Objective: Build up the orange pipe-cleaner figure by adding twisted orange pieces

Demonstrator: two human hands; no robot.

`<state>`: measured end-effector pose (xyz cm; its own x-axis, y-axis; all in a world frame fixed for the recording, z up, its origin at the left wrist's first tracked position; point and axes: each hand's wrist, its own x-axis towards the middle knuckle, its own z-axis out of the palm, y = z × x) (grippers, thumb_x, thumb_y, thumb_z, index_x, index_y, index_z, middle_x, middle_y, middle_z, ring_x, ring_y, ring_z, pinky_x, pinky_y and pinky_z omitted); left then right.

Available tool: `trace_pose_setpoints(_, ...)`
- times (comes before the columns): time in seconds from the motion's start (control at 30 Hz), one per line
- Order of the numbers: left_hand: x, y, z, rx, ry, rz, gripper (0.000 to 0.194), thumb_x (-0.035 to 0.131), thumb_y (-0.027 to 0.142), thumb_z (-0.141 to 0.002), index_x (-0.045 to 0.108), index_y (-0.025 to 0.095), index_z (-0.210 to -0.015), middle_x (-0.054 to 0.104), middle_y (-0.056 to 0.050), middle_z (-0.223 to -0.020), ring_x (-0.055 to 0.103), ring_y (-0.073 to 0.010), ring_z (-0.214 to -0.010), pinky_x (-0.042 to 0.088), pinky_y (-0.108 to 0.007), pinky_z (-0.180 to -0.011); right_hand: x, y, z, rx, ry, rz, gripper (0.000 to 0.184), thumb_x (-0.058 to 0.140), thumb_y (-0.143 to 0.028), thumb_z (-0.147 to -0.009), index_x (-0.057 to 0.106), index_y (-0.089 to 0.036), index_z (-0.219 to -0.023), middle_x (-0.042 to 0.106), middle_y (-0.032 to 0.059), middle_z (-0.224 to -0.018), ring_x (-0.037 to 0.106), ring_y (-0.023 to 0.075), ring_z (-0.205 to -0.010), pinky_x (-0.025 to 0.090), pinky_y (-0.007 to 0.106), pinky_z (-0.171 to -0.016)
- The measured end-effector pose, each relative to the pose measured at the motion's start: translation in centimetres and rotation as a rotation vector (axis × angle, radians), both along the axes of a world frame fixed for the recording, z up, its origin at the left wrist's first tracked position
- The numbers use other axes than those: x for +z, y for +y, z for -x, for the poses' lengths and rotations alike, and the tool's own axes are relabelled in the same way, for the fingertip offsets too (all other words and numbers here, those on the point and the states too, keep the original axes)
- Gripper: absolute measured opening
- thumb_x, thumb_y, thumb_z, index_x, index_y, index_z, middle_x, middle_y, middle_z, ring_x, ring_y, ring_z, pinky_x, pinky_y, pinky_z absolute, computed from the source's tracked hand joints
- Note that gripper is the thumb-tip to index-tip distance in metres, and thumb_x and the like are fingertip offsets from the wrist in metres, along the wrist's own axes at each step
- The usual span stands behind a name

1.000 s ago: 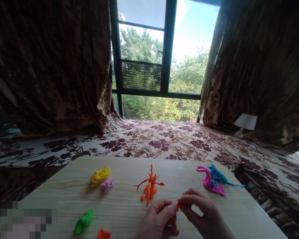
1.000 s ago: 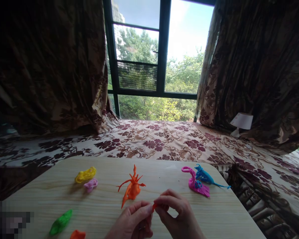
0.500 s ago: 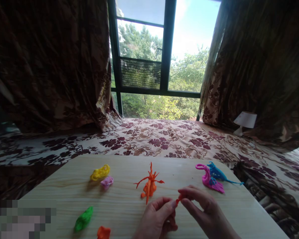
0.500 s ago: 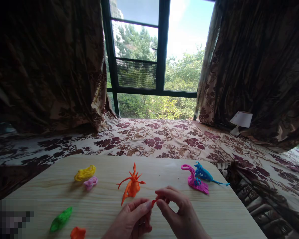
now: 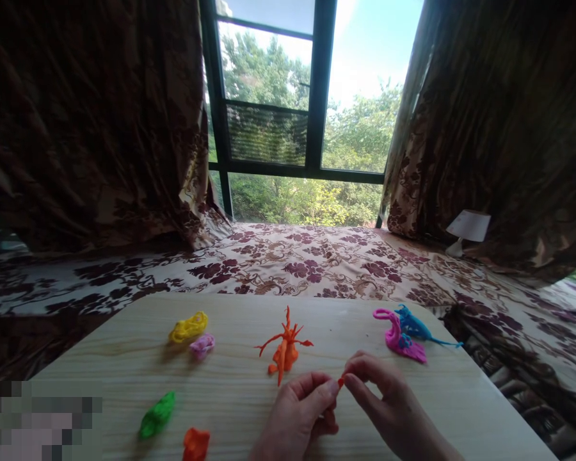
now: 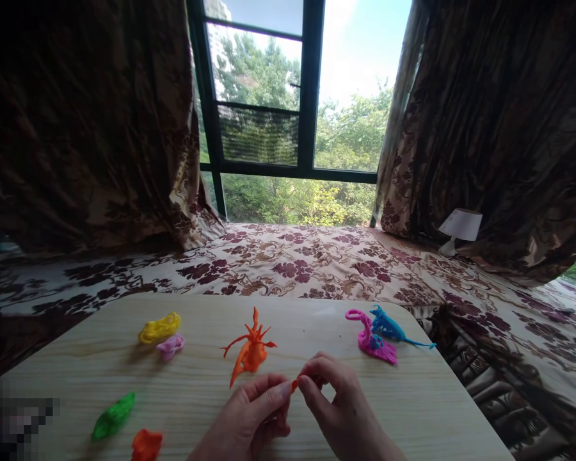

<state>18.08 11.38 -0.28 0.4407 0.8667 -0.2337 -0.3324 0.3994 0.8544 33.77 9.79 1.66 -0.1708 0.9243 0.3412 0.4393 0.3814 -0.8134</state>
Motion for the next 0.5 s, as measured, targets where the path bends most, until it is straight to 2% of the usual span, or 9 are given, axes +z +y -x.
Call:
trace_pose_setpoints(0.27,-0.23,0.18,0.0,0.001,0.019,0.002,0.031,0.055,0.039,-0.078,0.062,0.01,-0.072,0.051,0.001,-0.06,0.045,-0.0063,-0.05,0.041,-0.022,-0.052,-0.11,0.05,-0.23,-0.006,0.023,0.02,0.019,0.045,-0.028,-0.087,0.055,-0.018,-0.074,0.055,-0.0001,-0.074,0.051,0.012,-0.069,0.039,0.023,-0.065)
trace_pose_setpoints(0.5,0.16,-0.12,-0.26,-0.033,-0.058,0.173,0.029,0.061,0.04,-0.072,0.061,0.011,-0.067,0.049,0.003,-0.051,0.045,-0.0062,-0.044,0.043,-0.023,-0.051,-0.61,0.18,-0.04,0.011,0.037,0.027,0.019,0.046,-0.029,-0.087,0.056,-0.018,-0.075,0.054,-0.0002,-0.073,0.051,0.0121,-0.069,0.04,0.023,-0.065)
